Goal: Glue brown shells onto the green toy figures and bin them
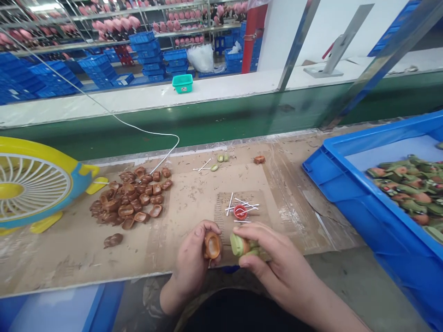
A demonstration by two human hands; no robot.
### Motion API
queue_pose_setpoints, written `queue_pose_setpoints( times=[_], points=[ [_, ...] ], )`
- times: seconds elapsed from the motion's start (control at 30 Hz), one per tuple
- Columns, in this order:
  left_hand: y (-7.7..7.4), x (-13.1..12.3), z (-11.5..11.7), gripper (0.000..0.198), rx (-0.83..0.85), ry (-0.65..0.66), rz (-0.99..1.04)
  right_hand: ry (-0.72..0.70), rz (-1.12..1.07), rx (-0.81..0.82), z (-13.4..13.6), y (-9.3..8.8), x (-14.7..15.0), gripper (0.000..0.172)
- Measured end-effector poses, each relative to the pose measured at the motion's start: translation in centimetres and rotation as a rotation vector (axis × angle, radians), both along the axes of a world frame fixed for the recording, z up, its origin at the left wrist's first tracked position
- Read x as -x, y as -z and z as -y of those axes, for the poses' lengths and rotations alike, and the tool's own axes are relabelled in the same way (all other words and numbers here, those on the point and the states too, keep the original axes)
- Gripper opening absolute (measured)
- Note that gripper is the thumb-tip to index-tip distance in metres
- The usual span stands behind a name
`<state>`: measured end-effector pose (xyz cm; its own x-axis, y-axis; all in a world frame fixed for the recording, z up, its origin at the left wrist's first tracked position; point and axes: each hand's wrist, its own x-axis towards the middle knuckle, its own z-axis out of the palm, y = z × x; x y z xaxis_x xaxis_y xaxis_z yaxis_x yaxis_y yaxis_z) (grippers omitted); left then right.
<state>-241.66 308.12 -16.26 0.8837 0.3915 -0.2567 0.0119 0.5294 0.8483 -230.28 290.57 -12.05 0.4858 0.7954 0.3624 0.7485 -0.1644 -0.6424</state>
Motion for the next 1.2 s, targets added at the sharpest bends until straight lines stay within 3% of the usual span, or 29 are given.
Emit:
queue_pose_setpoints(
  times=[0.23,0.47,0.7,0.83,1.07,1.2],
  points=[
    [-0.8,0.1,0.3,0.061,-0.105,0.031,-0.035,0.046,0.150,-0.030,-2.0,-0.4,0.9,0.032],
    [-0.6,0.6,-0.2,0.058,-0.198,0.085,-0.008,-0.027,0.212,-0.094,-2.7,-0.8,1.2,0.027],
    [-1.7,0.7,-1.3,0.058,-0.586,0.092,0.022,-0.084,0.259,-0.050,-2.7,-0.9,1.3,0.025],
    [-2.1,1.0,-1.2,0.056,-0.711,0.083,0.027,-0.111,0.308,-0.062,-2.7,-0.8,1.6,0.026],
    [-1.9,1.4,-1.0,0.049,-0.798,0.043,0.014,-0.100,0.409,-0.071,-3.0,-0.7,2.5,0.024],
    [-1.9,1.5,-0.9,0.050,-0.759,0.027,-0.013,-0.088,0.442,-0.075,-3.4,-0.9,2.4,0.021]
  ],
)
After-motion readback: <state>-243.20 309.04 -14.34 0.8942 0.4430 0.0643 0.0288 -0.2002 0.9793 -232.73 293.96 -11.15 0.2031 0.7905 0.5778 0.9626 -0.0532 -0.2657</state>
